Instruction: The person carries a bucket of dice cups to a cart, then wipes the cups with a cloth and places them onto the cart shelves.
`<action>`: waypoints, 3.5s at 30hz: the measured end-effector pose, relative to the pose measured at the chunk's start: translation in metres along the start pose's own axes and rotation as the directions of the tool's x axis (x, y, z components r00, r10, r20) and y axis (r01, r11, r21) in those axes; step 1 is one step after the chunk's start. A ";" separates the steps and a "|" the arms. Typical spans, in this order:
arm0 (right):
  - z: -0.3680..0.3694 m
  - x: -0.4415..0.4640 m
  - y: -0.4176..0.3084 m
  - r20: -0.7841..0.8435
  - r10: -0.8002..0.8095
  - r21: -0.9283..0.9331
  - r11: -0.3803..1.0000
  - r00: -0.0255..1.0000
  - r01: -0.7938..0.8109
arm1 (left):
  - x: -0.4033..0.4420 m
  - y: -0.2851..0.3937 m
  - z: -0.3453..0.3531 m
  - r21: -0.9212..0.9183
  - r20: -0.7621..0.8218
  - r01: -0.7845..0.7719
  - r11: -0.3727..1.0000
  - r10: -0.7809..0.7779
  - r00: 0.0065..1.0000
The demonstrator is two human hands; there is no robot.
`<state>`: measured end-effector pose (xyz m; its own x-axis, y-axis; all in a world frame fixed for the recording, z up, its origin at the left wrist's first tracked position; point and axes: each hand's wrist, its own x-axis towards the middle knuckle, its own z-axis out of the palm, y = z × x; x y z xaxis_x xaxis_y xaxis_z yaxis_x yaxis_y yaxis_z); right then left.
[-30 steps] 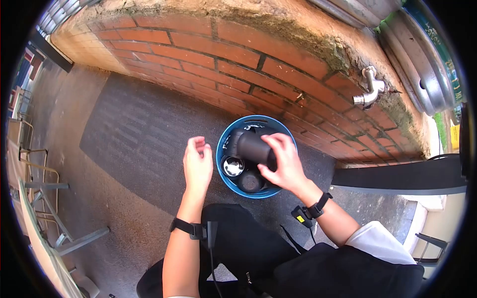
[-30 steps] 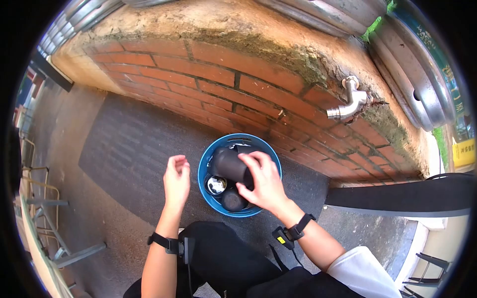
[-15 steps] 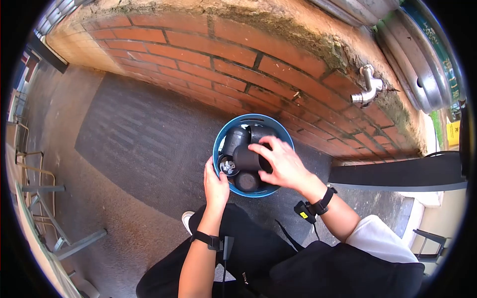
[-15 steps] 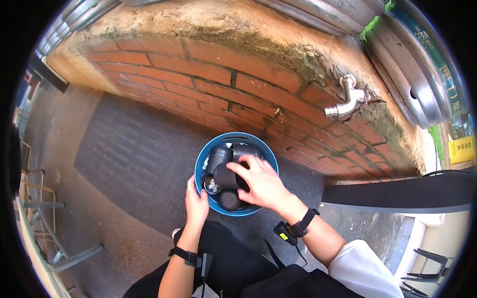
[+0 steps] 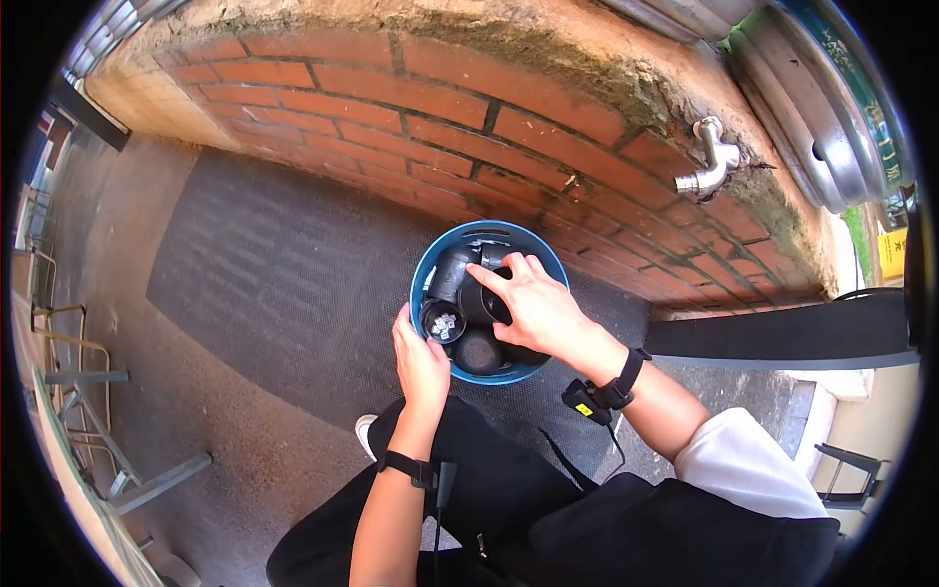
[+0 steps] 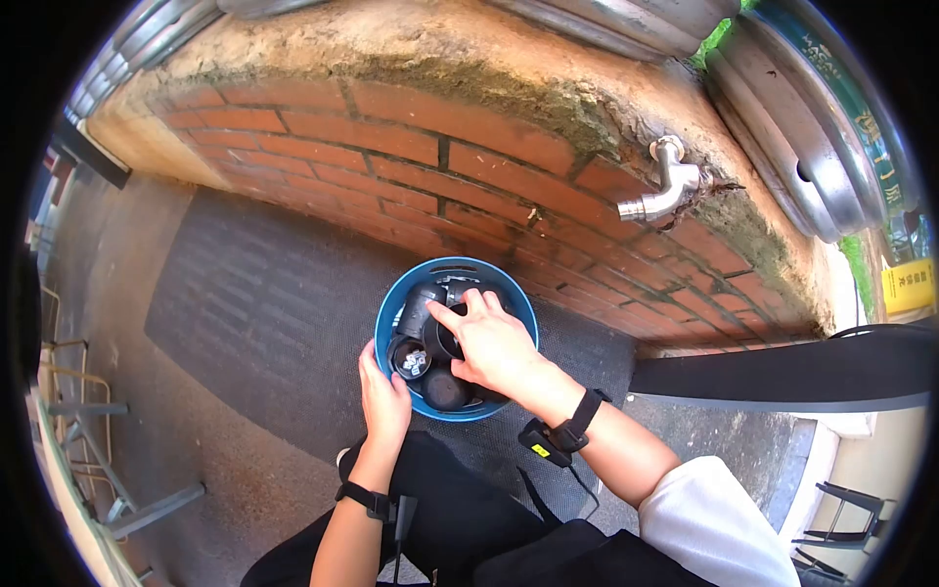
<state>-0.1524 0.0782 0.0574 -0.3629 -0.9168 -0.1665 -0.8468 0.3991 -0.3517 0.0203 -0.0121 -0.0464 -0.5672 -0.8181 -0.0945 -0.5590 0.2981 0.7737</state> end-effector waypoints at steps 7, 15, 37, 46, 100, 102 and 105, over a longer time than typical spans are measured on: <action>0.010 -0.006 0.027 -0.079 -0.117 0.236 0.963 0.990 0.133 | 0.000 -0.018 0.009 -0.051 0.072 0.187 0.981 -0.183 0.981; 0.050 -0.034 0.094 -0.330 0.335 0.401 0.896 0.883 -0.190 | -0.018 -0.013 0.020 -0.385 0.286 0.621 0.683 -0.551 0.784; 0.088 -0.084 0.076 -0.220 0.577 0.518 0.752 0.786 -0.407 | -0.074 -0.003 0.023 -0.651 0.248 0.602 0.462 -0.621 0.744; 0.091 -0.083 0.087 -0.266 0.575 0.518 0.762 0.773 -0.389 | -0.076 0.020 0.032 -0.661 0.257 0.588 0.466 -0.595 0.761; 0.097 -0.116 0.093 -0.365 0.684 0.576 0.699 0.632 -0.423 | -0.017 0.088 0.034 -0.381 0.378 0.415 0.826 -0.270 0.886; 0.101 -0.123 0.099 -0.380 0.688 0.601 0.692 0.618 -0.401 | -0.020 0.088 0.041 -0.364 0.373 0.383 0.849 -0.244 0.895; 0.106 -0.130 0.103 -0.388 0.704 0.639 0.671 0.595 -0.377 | -0.022 0.089 0.048 -0.266 0.358 0.327 0.907 -0.222 0.907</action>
<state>-0.1510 0.2398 -0.0547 -0.9630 -0.2694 0.0106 -0.1825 0.6221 -0.7614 -0.0458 0.0562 -0.0053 -0.6069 -0.6319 -0.4821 -0.5317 -0.1281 0.8372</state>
